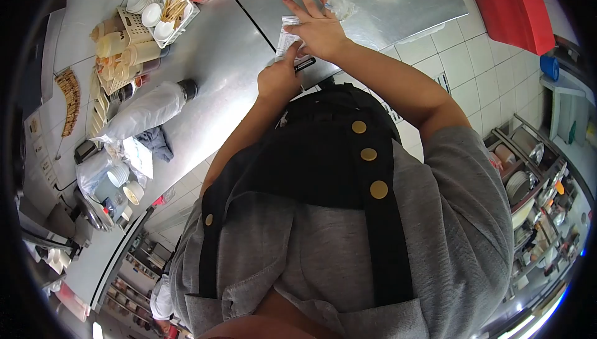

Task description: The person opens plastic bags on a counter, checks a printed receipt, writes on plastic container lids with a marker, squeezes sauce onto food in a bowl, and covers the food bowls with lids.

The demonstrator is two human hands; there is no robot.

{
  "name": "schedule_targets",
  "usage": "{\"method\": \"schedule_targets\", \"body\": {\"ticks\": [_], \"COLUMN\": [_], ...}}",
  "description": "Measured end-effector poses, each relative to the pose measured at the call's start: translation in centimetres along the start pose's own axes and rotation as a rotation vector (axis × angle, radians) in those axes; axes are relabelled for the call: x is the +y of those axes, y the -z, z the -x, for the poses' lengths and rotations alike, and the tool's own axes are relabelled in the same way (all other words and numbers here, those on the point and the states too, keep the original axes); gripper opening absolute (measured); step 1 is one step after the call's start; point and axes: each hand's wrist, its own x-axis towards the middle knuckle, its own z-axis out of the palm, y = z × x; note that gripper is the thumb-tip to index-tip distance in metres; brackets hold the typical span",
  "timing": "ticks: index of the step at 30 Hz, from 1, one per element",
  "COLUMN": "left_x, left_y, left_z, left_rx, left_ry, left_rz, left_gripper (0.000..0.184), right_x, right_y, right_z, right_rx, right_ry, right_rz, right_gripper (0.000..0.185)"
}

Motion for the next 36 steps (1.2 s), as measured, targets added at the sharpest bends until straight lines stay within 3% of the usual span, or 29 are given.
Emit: {"method": "schedule_targets", "body": {"ticks": [3,8,13,16,19,21,24,26,29,30,32,35,36], "left_x": [-2.1,-7.2,-10.2,-11.7,-10.0,-8.9,-11.1,-15.1,-23.5,-26.8,-32.0,-37.6,-39.3], "left_y": [0.1,3.4,3.7,2.1,5.6,8.1,7.8,6.1,3.8,3.5,3.8,2.0,1.0], "left_z": [-0.3,-0.4,0.2,-0.4,2.9,6.4,10.9,13.4,16.9,18.4,21.3,23.0,22.8], "left_rx": [0.088,0.249,0.439,0.799,0.872,1.024,1.153,1.218,1.356,1.32,1.258,1.128,1.042], "left_ry": [0.013,0.298,0.409,0.214,0.044,-0.123,-0.151,0.015,0.436,0.614,0.803,0.975,0.945], "left_rz": [-0.049,0.081,0.155,0.036,0.069,0.112,0.243,0.312,0.484,0.393,0.062,0.049,0.102], "left_gripper": [0.066,0.062,0.063,0.052,0.052,0.041,0.034,0.028,0.022,0.025,0.036,0.048,0.05], "right_x": [0.2,-0.2,-0.6,-2.5,-4.8,-6.9,-10.8,-13.5,-16.9,-18.0,-20.7,-26.1,-28.4], "right_y": [-0.5,0.2,-0.6,0.1,0.0,0.6,1.1,1.2,0.1,-0.3,-1.5,-2.7,-2.9], "right_z": [-0.1,-0.1,-0.1,-1.0,-1.7,-2.4,-3.7,-4.6,-5.9,-6.2,-6.8,-7.3,-7.9], "right_rx": [0.022,0.004,0.092,0.044,0.093,0.103,0.094,0.118,-0.084,-0.083,-0.371,-0.48,-0.479], "right_ry": [0.014,0.003,0.053,0.051,0.121,0.171,0.303,0.392,0.504,0.526,0.513,0.648,0.651], "right_rz": [-0.012,-0.014,0.0,0.136,0.109,0.055,-0.081,-0.113,-0.233,-0.229,-0.411,-0.497,-0.491], "right_gripper": [0.064,0.067,0.062,0.058,0.063,0.069,0.069,0.064,0.049,0.049,0.039,0.031,0.031]}}
